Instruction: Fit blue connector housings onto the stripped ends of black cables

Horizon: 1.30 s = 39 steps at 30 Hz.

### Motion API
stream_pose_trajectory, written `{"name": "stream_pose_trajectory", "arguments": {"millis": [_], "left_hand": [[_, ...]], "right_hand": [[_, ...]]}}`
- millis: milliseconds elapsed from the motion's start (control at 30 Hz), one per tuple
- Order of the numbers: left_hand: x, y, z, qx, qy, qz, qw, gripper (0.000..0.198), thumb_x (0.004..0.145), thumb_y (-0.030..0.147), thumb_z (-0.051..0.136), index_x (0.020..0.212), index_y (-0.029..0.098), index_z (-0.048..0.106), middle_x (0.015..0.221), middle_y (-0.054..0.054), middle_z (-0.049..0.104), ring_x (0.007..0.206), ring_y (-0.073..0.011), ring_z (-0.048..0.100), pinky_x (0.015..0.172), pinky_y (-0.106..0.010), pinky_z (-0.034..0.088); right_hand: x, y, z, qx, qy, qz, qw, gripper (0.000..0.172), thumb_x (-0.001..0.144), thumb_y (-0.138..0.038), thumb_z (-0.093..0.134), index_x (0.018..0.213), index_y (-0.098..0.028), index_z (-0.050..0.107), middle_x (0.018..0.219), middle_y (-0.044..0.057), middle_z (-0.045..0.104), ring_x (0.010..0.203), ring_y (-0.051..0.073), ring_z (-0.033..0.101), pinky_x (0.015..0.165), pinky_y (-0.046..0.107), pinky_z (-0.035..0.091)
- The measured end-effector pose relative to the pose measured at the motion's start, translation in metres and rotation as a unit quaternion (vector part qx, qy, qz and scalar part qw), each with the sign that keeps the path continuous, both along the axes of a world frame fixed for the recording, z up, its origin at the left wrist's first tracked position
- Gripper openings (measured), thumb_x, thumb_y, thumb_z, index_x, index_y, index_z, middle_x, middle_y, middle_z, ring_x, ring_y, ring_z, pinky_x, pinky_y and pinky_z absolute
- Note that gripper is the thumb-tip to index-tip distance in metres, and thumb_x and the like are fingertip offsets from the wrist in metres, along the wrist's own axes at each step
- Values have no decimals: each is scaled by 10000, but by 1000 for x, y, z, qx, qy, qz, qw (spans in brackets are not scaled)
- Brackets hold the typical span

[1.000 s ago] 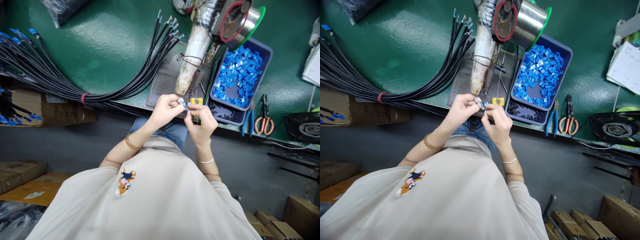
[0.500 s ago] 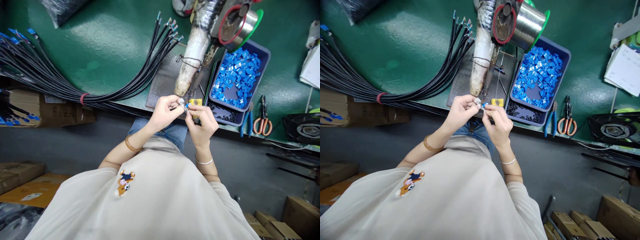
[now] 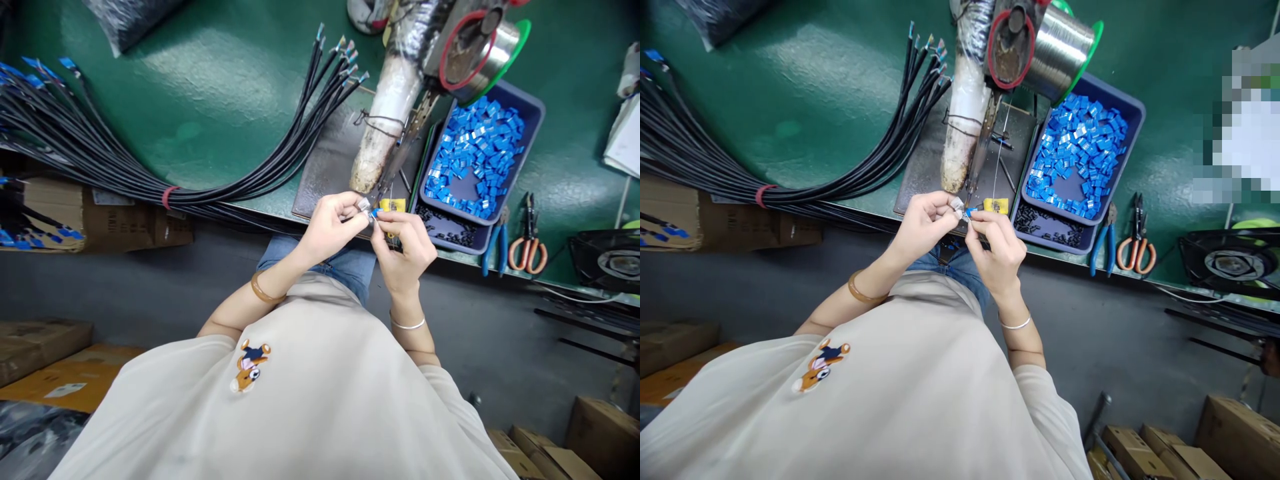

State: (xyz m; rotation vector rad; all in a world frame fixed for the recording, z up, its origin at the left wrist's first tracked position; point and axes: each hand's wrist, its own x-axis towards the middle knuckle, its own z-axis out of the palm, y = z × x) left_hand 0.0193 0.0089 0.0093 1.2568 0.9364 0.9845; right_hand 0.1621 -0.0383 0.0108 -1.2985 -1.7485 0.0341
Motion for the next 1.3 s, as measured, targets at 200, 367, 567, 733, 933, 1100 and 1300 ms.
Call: {"name": "stream_pose_trajectory", "arguments": {"millis": [200, 367, 567, 733, 933, 1100, 1300], "left_hand": [[0, 1, 2, -5, -11, 3, 1000, 111, 725, 134, 588, 649, 159, 512, 534, 64, 326, 497, -39, 261, 483, -208, 213], [0, 2, 2, -21, -11, 1, 1000, 98, 718, 136, 588, 650, 153, 520, 526, 65, 325, 497, -38, 257, 485, -209, 196], [-1, 0, -1, -30, -3, -15, 999, 142, 734, 152, 590, 634, 154, 489, 538, 62, 329, 500, -37, 262, 487, -211, 194], [-3, -2, -3, -9, 13, -42, 999, 135, 775, 168, 568, 656, 151, 507, 560, 59, 313, 516, -42, 262, 484, -199, 202], [-5, -4, -5, -2, -22, -30, 999, 96, 748, 179, 596, 676, 139, 547, 596, 51, 421, 545, -40, 350, 526, -173, 309], [-8, -3, -3, 0, -35, -50, 998, 74, 723, 151, 599, 657, 129, 571, 591, 47, 471, 540, -37, 376, 523, -170, 313], [-11, 0, 1, -9, -36, -66, 997, 80, 695, 109, 582, 619, 126, 561, 549, 54, 445, 519, -33, 346, 507, -177, 282]], "right_hand": [[0, 0, 2, 5, -18, -3, 1000, 120, 828, -121, 630, 817, -236, 597, 918, 6, 730, 856, 141, 702, 785, 296, 586], [1, 1, 1, 7, -24, 10, 1000, 135, 819, -118, 618, 801, -234, 553, 917, 14, 733, 836, 141, 705, 748, 284, 585], [2, 0, -1, 18, -37, 12, 999, 148, 814, -94, 635, 841, -225, 573, 947, 29, 747, 863, 143, 721, 766, 270, 588], [2, -2, -1, 2, -38, 1, 999, 132, 851, -100, 619, 906, -220, 624, 1016, 38, 757, 931, 148, 734, 809, 258, 587], [0, -4, 8, -79, 51, -2, 996, 84, 859, -134, 622, 836, -210, 648, 905, 11, 750, 842, 130, 723, 730, 248, 595], [2, -4, 16, -117, 64, 23, 991, 80, 845, -139, 637, 800, -202, 657, 877, 5, 746, 794, 120, 712, 689, 241, 590], [4, -2, 14, -75, -6, 36, 997, 106, 840, -114, 624, 814, -212, 655, 890, 8, 756, 842, 133, 725, 784, 270, 580]]}}
